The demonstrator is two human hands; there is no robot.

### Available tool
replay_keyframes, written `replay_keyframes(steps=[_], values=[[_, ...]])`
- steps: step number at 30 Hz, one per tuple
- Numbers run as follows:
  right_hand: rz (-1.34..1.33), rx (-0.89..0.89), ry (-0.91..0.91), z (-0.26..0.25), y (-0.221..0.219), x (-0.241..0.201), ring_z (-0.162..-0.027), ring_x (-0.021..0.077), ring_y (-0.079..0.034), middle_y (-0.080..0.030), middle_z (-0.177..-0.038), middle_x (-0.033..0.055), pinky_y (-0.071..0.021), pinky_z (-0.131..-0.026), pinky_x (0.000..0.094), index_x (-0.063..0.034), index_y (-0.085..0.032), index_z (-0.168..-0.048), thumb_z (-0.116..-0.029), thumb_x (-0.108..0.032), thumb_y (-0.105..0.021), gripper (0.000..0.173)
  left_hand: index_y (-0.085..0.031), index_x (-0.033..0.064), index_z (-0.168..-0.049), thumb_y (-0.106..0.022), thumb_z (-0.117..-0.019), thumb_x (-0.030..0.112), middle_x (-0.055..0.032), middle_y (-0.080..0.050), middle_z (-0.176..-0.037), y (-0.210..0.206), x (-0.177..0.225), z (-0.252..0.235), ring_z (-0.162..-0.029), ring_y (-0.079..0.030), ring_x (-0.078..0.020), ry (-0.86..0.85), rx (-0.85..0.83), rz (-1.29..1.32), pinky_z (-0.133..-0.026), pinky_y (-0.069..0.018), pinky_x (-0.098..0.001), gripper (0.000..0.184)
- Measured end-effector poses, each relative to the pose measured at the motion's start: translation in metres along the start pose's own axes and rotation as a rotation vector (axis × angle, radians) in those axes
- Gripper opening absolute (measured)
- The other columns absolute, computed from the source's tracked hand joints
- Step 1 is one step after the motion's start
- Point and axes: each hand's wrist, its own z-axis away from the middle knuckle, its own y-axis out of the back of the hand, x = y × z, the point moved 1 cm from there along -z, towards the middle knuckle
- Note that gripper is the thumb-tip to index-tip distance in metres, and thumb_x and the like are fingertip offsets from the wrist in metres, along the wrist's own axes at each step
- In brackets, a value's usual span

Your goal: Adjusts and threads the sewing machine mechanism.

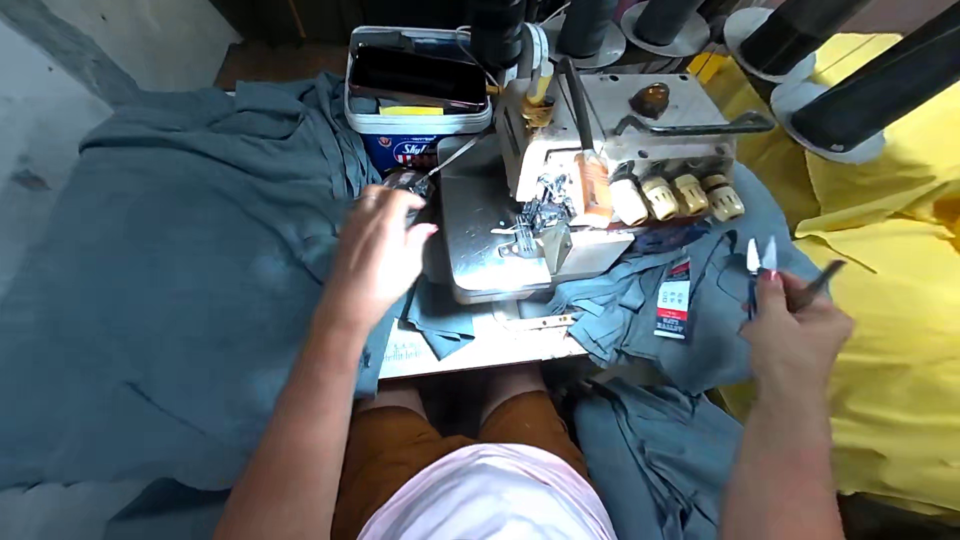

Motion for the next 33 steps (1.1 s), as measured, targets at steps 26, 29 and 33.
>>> replay_keyframes(steps=[26, 29, 33], values=[[-0.357, 0.021, 0.759, 0.125, -0.102, -0.143, -0.106, 0.0071, -0.067, -0.072, -0.104, 0.0141, -0.0521, -0.094, 0.0182, 0.0097, -0.071, -0.105, -0.0945, -0.002, -0.065, 0.016, -0.067, -0.0036, -0.097, -0.060, -0.0997, 0.016, -0.0229, -0.062, -0.108, -0.073, 0.036, -0.034, -0.110, -0.061, -0.0387, -0.254, 0.002, 0.025, -0.097, -0.0465, -0.0499, 0.021], [-0.248, 0.122, 0.775, 0.122, -0.114, -0.150, -0.102, 0.0156, -0.070, -0.072, -0.099, 0.0205, -0.0534, -0.093, 0.0209, 0.0113, -0.073, -0.102, -0.0949, -0.001, -0.065, 0.016, -0.067, -0.0033, -0.099, -0.059, -0.1008, 0.017, -0.0230, -0.061, -0.112, -0.070, 0.038, -0.035, -0.113, -0.060, -0.0383, -0.231, -0.044, 0.023, -0.098, -0.0457, -0.0492, 0.022], [-0.254, 0.178, 0.716, 0.120, -0.126, -0.154, -0.097, 0.0139, -0.069, -0.071, -0.095, 0.0177, -0.0523, -0.091, 0.0199, 0.0101, -0.073, -0.099, -0.0944, -0.002, -0.066, 0.014, -0.067, -0.0016, -0.098, -0.060, -0.0994, 0.015, -0.0207, -0.061, -0.110, -0.070, 0.039, -0.035, -0.111, -0.060, -0.0352, -0.218, -0.046, 0.024, -0.097, -0.0458, -0.0462, 0.018]])
